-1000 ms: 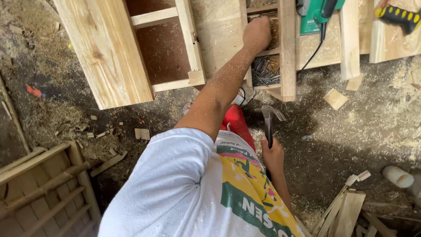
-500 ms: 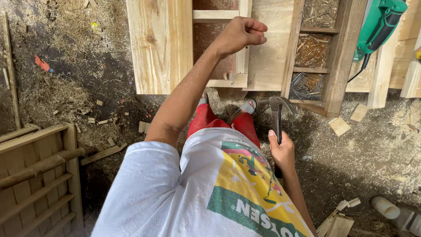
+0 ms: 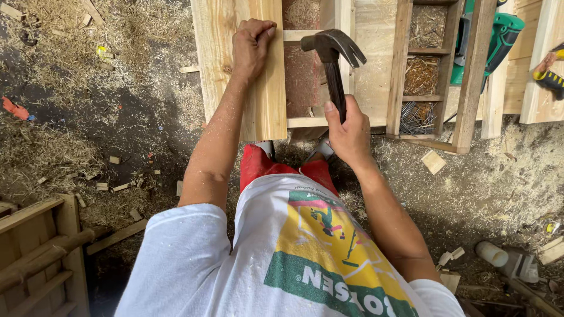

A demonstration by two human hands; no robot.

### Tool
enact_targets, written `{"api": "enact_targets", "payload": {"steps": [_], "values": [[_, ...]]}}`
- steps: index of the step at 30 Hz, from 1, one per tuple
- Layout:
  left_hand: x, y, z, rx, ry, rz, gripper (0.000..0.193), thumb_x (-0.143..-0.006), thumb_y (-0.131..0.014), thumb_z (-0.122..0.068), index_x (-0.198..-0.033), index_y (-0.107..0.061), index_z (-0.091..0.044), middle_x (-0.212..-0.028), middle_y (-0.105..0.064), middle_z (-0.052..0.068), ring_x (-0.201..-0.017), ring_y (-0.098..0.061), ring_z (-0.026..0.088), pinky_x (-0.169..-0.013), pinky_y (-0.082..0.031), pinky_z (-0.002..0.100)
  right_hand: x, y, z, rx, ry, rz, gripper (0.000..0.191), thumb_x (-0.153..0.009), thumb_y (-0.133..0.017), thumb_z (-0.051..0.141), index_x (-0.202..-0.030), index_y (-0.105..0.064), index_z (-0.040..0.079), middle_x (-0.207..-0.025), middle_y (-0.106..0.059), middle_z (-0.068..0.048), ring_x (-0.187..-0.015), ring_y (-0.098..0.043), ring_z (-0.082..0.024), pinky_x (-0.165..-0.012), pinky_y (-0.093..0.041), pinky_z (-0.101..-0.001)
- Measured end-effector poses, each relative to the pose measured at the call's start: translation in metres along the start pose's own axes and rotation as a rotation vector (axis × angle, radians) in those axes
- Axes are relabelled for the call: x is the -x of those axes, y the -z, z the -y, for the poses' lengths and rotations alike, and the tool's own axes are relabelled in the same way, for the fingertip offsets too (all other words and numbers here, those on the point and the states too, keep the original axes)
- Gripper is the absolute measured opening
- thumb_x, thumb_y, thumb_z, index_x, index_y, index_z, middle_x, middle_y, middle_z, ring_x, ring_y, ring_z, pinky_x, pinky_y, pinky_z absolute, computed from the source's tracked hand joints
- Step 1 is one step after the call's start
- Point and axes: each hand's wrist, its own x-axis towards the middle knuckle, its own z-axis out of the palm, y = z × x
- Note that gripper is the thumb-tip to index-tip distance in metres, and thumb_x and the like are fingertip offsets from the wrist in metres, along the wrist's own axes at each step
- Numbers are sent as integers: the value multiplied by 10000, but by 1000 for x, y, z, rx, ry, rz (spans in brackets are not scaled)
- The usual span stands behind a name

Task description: The person assembles a wooden frame by positioning planks and securing them with nails. They use a hammer to drive nails into the wood, adjusting the planks as needed to fit the structure.

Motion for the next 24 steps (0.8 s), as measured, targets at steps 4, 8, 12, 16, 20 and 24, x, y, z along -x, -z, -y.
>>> {"api": "enact_targets", "payload": {"steps": [4,8,12,16,20,24], "values": [[-1,3,-2,-120,-64,-7,110,-963,-744,-147,-1013,-830,-100,-869,-762,42,-807,-603,193,-747,-515,354,-21,-12,22,-94,252,-123,215,-1142,-558,222,-1159,-561,8,-808,-682,-118,-696,-713,-198,-600,-537,-352],[0,8,-9,-89,-95,-17,101,-966,-740,-151,-1005,-803,-82,-907,-752,45,-862,-619,219,-792,-517,362,-47,-47,5,58,333,-142,235,-1137,-544,223,-1212,-534,0,-782,-676,-122,-673,-713,-242,-586,-540,-379],[3,15,-11,-127,-107,-15,88,-954,-741,-141,-978,-786,-70,-959,-751,49,-914,-626,257,-837,-511,380,-77,-76,8,287,54,114,215,-1125,-543,242,-1152,-553,29,-672,-647,-97,-519,-614,-212,-480,-466,-380],[8,30,-3,-168,-16,127,167,-995,-697,-116,-1138,-771,-73,-1101,-724,72,-1035,-612,275,-951,-509,383,-69,-45,44,91,109,66,199,-1122,-511,224,-1148,-554,31,-662,-584,-44,-481,-554,-123,-404,-423,-317],[23,46,9,-511,-87,-38,321,-1034,-584,-91,-1336,-647,-4,-1362,-606,124,-1291,-514,295,-1111,-455,401,-39,-14,58,-293,501,-216,228,-1197,-491,258,-1186,-511,31,-754,-576,-49,-567,-576,-127,-516,-469,-283],[32,50,12,-644,-117,-11,377,-1089,-546,-152,-1395,-545,69,-1441,-527,182,-1380,-437,321,-1177,-402,447,-65,-60,32,-37,213,-17,214,-1108,-505,267,-1078,-506,55,-629,-521,-16,-477,-511,-106,-439,-459,-306]]}}
